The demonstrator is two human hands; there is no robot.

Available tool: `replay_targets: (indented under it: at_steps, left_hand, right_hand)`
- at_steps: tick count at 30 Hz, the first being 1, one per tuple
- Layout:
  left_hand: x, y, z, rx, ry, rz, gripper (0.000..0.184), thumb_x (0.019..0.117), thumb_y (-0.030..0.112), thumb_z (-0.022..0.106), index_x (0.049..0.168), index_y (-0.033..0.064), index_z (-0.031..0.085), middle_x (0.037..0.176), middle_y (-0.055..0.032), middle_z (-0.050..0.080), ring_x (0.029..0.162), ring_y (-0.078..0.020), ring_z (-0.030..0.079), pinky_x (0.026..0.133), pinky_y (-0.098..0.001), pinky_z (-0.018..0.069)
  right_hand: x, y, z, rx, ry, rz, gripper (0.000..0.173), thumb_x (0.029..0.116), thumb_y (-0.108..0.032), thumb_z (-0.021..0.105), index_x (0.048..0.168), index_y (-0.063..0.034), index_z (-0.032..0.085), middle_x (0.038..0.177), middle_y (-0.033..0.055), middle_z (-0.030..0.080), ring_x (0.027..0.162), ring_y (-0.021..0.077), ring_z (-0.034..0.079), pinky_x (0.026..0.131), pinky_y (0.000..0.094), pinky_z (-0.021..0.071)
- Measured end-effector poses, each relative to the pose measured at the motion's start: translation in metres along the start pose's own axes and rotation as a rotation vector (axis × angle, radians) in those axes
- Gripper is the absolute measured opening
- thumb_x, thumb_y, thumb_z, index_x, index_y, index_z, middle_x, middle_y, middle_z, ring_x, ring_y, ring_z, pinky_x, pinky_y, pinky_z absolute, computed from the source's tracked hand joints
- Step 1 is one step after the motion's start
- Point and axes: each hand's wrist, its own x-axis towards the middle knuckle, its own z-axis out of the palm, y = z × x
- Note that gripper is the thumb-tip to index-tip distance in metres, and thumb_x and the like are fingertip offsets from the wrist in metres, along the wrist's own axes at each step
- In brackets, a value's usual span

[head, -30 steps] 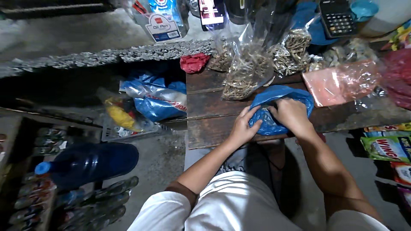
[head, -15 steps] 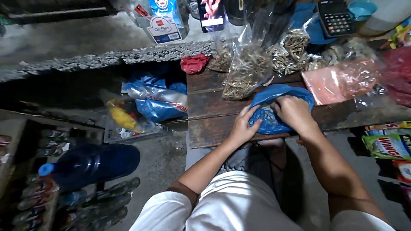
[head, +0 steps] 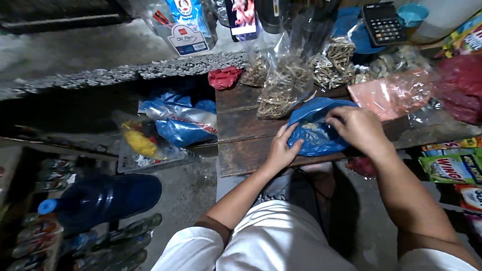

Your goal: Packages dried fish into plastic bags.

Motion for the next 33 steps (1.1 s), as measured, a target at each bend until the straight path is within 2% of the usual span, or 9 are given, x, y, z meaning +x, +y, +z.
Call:
replay_targets:
  at_steps: [3, 7, 9, 12, 15, 16, 21, 27, 33]
  left_hand:
    - [0.002, 0.0, -0.001, -0.006, -0.006, -0.008, 0.048, 0.0954, 0.009, 0.064, 0.14, -0.0049, 0.056, 0.14, -0.0252, 0.055, 0.12, -0.027, 0.062, 0.1, -0.04, 0.0515]
    - [0.002, 0.001, -0.001, -0.03, -0.013, -0.035, 0.048, 0.0957, 0.01, 0.064, 0.141, -0.0049, 0.056, 0.141, -0.0254, 0.054, 0.121, -0.0273, 0.061, 0.101, -0.0397, 0.0513]
    - [0.002, 0.002, -0.002, -0.033, -0.023, -0.054, 0.048, 0.0964, 0.01, 0.064, 0.141, -0.0047, 0.055, 0.142, -0.0255, 0.054, 0.123, -0.0282, 0.06, 0.102, -0.0409, 0.0508]
    - [0.002, 0.004, -0.002, -0.046, -0.025, -0.068, 0.048, 0.0966, 0.009, 0.063, 0.141, -0.0054, 0.055, 0.143, -0.0256, 0.053, 0.123, -0.0285, 0.06, 0.103, -0.0405, 0.0498]
    - [0.002, 0.002, -0.002, -0.063, -0.011, -0.067, 0.048, 0.096, 0.01, 0.064, 0.141, -0.0061, 0.056, 0.142, -0.0259, 0.054, 0.123, -0.029, 0.059, 0.104, -0.0408, 0.0488]
    - [0.001, 0.002, -0.002, -0.067, -0.01, -0.067, 0.048, 0.0962, 0.011, 0.063, 0.141, -0.006, 0.055, 0.142, -0.0259, 0.054, 0.124, -0.0294, 0.059, 0.104, -0.0414, 0.0486]
    - [0.001, 0.003, -0.004, -0.076, -0.016, -0.082, 0.048, 0.0961, 0.01, 0.063, 0.141, -0.0069, 0.055, 0.143, -0.0266, 0.053, 0.125, -0.03, 0.058, 0.105, -0.0414, 0.0481]
    - [0.001, 0.007, -0.005, -0.089, -0.045, -0.118, 0.049, 0.0968, 0.009, 0.063, 0.143, -0.0045, 0.054, 0.146, -0.0261, 0.051, 0.126, -0.0306, 0.058, 0.105, -0.043, 0.0475]
    - [0.002, 0.007, -0.005, -0.074, -0.051, -0.126, 0.049, 0.0972, 0.009, 0.064, 0.144, -0.0041, 0.053, 0.147, -0.0261, 0.05, 0.126, -0.0295, 0.058, 0.105, -0.0407, 0.0482]
  right_hand:
    - [0.005, -0.002, -0.01, 0.034, -0.045, -0.025, 0.017, 0.1022, -0.01, 0.06, 0.105, 0.0001, 0.074, 0.104, 0.0254, 0.072, 0.1, 0.0488, 0.068, 0.081, 0.0716, 0.0479]
    - [0.019, 0.0, -0.051, 0.142, 0.088, -0.046, 0.021, 0.1026, -0.014, 0.06, 0.109, 0.0019, 0.073, 0.101, 0.0246, 0.072, 0.091, 0.0427, 0.069, 0.083, 0.0678, 0.0499]
    - [0.03, -0.009, -0.072, 0.165, 0.148, -0.032, 0.025, 0.1033, -0.017, 0.059, 0.113, 0.0022, 0.071, 0.103, 0.0231, 0.071, 0.087, 0.0357, 0.069, 0.081, 0.0595, 0.0522]
    - [0.053, -0.023, -0.091, 0.173, 0.229, -0.106, 0.024, 0.103, -0.02, 0.059, 0.111, -0.0017, 0.071, 0.103, 0.015, 0.071, 0.08, 0.0178, 0.064, 0.076, 0.0398, 0.0528]
    - [0.081, -0.041, -0.097, 0.187, 0.223, -0.184, 0.023, 0.1026, -0.022, 0.059, 0.11, -0.0045, 0.072, 0.102, 0.0109, 0.071, 0.084, 0.0129, 0.064, 0.079, 0.0363, 0.0525]
    - [0.089, -0.047, -0.096, 0.186, 0.204, -0.199, 0.023, 0.1026, -0.023, 0.06, 0.11, -0.0054, 0.072, 0.103, 0.0099, 0.071, 0.085, 0.0131, 0.065, 0.08, 0.0365, 0.0529]
    - [0.107, -0.07, -0.078, 0.165, 0.069, -0.245, 0.02, 0.1022, -0.019, 0.061, 0.108, -0.0042, 0.073, 0.104, 0.0147, 0.072, 0.094, 0.0273, 0.068, 0.086, 0.0535, 0.0516]
    - [0.102, -0.074, -0.069, 0.079, -0.066, -0.234, 0.02, 0.1022, -0.019, 0.062, 0.108, -0.0034, 0.073, 0.104, 0.0176, 0.072, 0.099, 0.0347, 0.069, 0.088, 0.0611, 0.0492]
    - [0.104, -0.076, -0.067, -0.108, -0.24, -0.143, 0.02, 0.1019, -0.023, 0.064, 0.1, -0.0061, 0.074, 0.094, 0.0188, 0.071, 0.095, 0.0419, 0.067, 0.079, 0.0687, 0.0467]
